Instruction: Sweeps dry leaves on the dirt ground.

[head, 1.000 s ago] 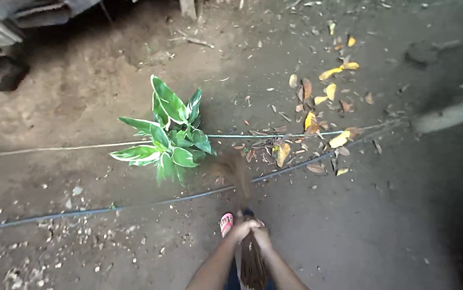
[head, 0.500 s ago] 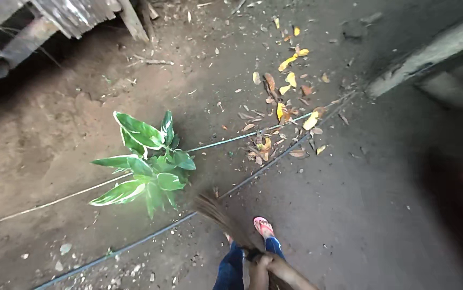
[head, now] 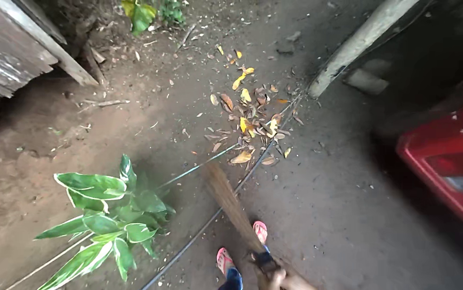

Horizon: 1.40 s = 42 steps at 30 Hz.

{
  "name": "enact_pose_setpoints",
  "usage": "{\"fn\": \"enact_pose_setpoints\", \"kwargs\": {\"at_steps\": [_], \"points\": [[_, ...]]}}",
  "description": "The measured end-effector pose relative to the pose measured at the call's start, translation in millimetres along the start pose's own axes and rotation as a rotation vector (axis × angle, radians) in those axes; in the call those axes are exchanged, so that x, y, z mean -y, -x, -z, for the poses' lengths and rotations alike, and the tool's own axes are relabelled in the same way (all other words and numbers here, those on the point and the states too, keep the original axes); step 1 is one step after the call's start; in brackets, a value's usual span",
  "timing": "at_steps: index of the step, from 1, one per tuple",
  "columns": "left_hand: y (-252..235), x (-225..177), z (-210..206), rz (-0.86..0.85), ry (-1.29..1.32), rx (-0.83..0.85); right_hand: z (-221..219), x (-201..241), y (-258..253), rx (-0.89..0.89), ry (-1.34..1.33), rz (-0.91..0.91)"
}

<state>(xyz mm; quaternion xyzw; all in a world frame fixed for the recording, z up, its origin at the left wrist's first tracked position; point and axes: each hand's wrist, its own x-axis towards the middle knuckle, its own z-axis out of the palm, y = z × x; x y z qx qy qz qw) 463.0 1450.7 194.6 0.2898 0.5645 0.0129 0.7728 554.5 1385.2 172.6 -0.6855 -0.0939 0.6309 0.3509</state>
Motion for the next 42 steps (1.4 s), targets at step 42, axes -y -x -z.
{"fn": "enact_pose_setpoints", "kwargs": {"at_steps": [42], "points": [[-137, -104, -105, -0.066, 0.173, -0.049, 125, 125, -126, 0.014, 0.184, 0.006]]}}
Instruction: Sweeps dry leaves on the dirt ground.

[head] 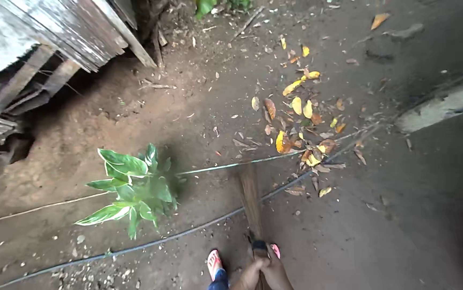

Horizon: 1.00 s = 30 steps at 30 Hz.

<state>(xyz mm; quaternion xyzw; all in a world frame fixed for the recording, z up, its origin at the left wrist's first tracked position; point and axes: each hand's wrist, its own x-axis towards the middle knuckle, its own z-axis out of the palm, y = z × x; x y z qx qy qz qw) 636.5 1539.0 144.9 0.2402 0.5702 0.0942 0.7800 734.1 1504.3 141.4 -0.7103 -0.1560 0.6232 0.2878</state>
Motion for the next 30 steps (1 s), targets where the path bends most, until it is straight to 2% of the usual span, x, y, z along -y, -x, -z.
{"fn": "enact_pose_setpoints", "kwargs": {"at_steps": [2, 4, 5, 6, 9, 11, 13, 16, 19, 23, 25, 26, 27, 29, 30], "points": [[25, -2, 1, -0.031, 0.007, 0.03, -2, 11, 30, 0.0, -0.008, -0.01], [41, -1, -2, -0.058, 0.013, -0.034, 1, 13, 42, 0.109, 0.021, 0.065], [39, -1, -3, -0.076, 0.022, -0.082, -1, 6, 35, 0.113, -0.001, 0.142], [32, -2, -4, -0.099, 0.024, -0.139, 1, 13, 26, 0.17, -0.038, 0.096], [-22, -23, -2, -0.129, 0.016, -0.228, 2, 13, -43, 0.167, -0.099, 0.051], [-60, -63, 2, -0.085, -0.037, -0.143, 2, 38, -80, 0.027, -0.091, 0.063], [-83, -108, 7, -0.042, -0.117, 0.037, -5, 84, -86, -0.187, -0.138, 0.054], [-80, -145, 15, -0.086, -0.117, 0.151, -18, 122, -76, -0.256, -0.159, 0.115], [-50, -156, 43, -0.133, -0.06, 0.133, -39, 145, -56, -0.107, -0.07, 0.116], [-21, -161, 72, -0.092, 0.109, -0.22, -69, 165, -66, 0.263, 0.016, -0.007], [-27, -172, 78, -0.049, 0.18, -0.353, -78, 169, -90, 0.325, 0.059, -0.038], [-33, -180, 78, -0.018, 0.168, -0.347, -78, 176, -97, 0.311, 0.087, -0.064], [-42, -192, 80, 0.031, 0.133, -0.264, -77, 188, -101, 0.257, 0.094, -0.094], [-66, -224, 85, 0.107, 0.044, 0.09, -75, 205, -105, 0.008, 0.015, -0.09], [-76, -239, 81, 0.104, 0.033, 0.198, -73, 215, -107, -0.116, -0.032, -0.055]]}}
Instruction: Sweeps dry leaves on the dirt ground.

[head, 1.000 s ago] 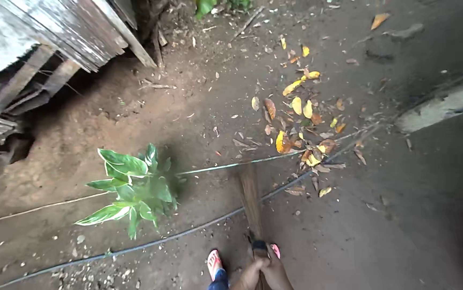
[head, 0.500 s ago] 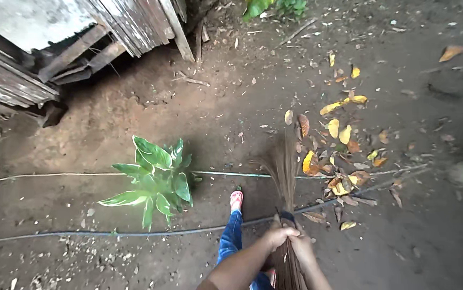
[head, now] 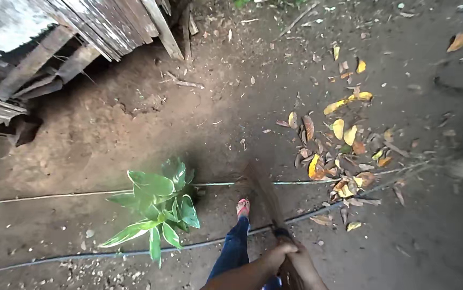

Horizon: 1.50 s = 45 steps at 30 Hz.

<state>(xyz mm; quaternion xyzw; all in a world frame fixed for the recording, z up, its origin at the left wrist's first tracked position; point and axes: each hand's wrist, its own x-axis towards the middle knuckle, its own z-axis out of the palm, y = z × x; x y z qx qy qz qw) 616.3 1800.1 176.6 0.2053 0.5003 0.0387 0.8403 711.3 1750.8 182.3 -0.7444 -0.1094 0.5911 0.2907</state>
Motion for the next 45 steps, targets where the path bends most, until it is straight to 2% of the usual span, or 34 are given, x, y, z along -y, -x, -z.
{"fn": "enact_pose_setpoints", "kwargs": {"at_steps": [2, 4, 6, 9, 11, 13, 14, 16, 18, 19, 21, 24, 27, 29, 31, 34, 36, 39, 41, 43, 45], "points": [[-10, -28, -8, -0.023, -0.004, 0.073, 5, 25, -3, -0.125, -0.065, 0.052], [-7, -42, -6, -0.031, -0.01, 0.054, 1, 50, 3, -0.122, -0.067, 0.051], [12, -56, 4, -0.07, -0.03, -0.017, -11, 70, 12, -0.03, -0.029, 0.044], [40, -50, 28, -0.217, 0.055, -0.267, -38, 75, 10, 0.223, 0.036, 0.079], [36, -44, 47, -0.276, 0.124, -0.445, -62, 65, -19, 0.392, 0.052, 0.106], [13, -58, 64, -0.287, 0.117, -0.565, -85, 55, -72, 0.493, 0.08, 0.141], [-5, -73, 71, -0.276, 0.077, -0.579, -88, 66, -98, 0.514, 0.102, 0.122], [-49, -113, 80, -0.226, -0.041, -0.486, -81, 102, -134, 0.401, 0.121, 0.093], [-82, -155, 76, -0.172, -0.131, -0.324, -74, 131, -146, 0.141, -0.041, 0.081], [-93, -167, 73, -0.151, -0.166, -0.25, -70, 138, -148, 0.038, -0.136, 0.105], [-93, -175, 63, -0.171, -0.204, -0.148, -60, 142, -138, -0.017, -0.239, 0.148], [-56, -146, 58, -0.267, -0.193, -0.101, -59, 123, -96, 0.02, -0.216, 0.172], [-27, -108, 53, -0.301, -0.138, -0.284, -55, 101, -79, 0.236, -0.119, 0.151], [-35, -95, 56, -0.315, -0.078, -0.49, -58, 94, -107, 0.418, -0.007, 0.198], [-68, -108, 66, -0.319, -0.029, -0.58, -64, 105, -152, 0.488, 0.088, 0.215], [-117, -156, 74, -0.295, -0.117, -0.517, -65, 141, -184, 0.303, -0.068, 0.163], [-112, -170, 71, -0.314, -0.197, -0.403, -64, 149, -171, 0.203, -0.176, 0.157], [-63, -119, 58, -0.385, -0.222, -0.358, -49, 119, -115, 0.311, -0.081, 0.135], [-34, -76, 31, -0.413, -0.165, -0.421, -33, 85, -87, 0.399, -0.034, 0.162], [-25, -44, -7, -0.371, -0.059, -0.567, -11, 50, -88, 0.521, 0.024, 0.177], [-46, -18, -33, -0.324, -0.029, -0.643, 21, 36, -103, 0.601, 0.158, 0.162]]}}
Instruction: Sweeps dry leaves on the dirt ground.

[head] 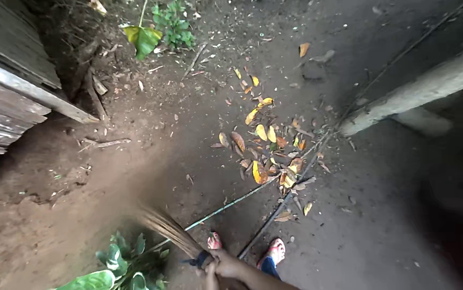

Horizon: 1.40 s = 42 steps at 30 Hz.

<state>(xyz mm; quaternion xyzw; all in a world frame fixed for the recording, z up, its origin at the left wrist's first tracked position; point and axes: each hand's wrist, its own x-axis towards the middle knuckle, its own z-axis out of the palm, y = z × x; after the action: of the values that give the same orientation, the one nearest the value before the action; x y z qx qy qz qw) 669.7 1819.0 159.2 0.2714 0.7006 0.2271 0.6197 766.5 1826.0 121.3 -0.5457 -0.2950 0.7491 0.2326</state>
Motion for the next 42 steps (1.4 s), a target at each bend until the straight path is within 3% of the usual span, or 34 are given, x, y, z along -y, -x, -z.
{"fn": "enact_pose_setpoints", "kwargs": {"at_steps": [2, 5, 8, 10, 12, 15, 17, 20, 22, 24, 27, 31, 34, 39, 42], "points": [[-16, 10, -39, 0.038, -0.041, 0.089, 38, -12, 4, -0.102, -0.011, -0.073], [-40, -8, -98, 0.1, -0.195, 0.389, 81, -3, 36, -0.502, -0.253, -0.086], [-6, -7, -145, 0.061, -0.25, 0.421, 113, -17, 90, -0.505, -0.396, 0.015], [40, 4, -150, 0.07, -0.28, 0.471, 107, -37, 136, -0.485, -0.496, 0.044], [87, 19, -150, 0.136, -0.321, 0.556, 86, -50, 187, -0.591, -0.678, 0.026], [139, 46, -142, 0.353, -0.398, 0.717, 50, -59, 252, -0.743, -0.861, -0.061], [151, 64, -137, 0.486, -0.428, 0.794, 25, -82, 269, -0.824, -0.98, -0.118], [122, 87, -148, 0.585, -0.654, 0.938, 8, -122, 245, -0.947, -1.162, -0.175], [92, 73, -166, 0.57, -0.814, 0.985, 26, -136, 209, -0.925, -1.211, -0.226], [73, 43, -185, 0.4, -0.854, 0.901, 62, -118, 185, -0.85, -1.123, -0.165], [58, 14, -214, 0.107, -0.696, 0.691, 114, -84, 167, -0.79, -0.986, 0.033], [74, 12, -226, -0.016, -0.644, 0.726, 128, -81, 183, -0.827, -0.806, 0.248], [102, 6, -201, 0.064, -0.732, 0.88, 90, -78, 215, -0.888, -0.812, 0.18], [105, 1, -173, 0.449, -0.964, 1.057, 24, -55, 224, -1.104, -1.249, -0.088], [95, 8, -187, 0.489, -1.049, 0.974, 39, -69, 207, -0.941, -1.416, -0.17]]}}
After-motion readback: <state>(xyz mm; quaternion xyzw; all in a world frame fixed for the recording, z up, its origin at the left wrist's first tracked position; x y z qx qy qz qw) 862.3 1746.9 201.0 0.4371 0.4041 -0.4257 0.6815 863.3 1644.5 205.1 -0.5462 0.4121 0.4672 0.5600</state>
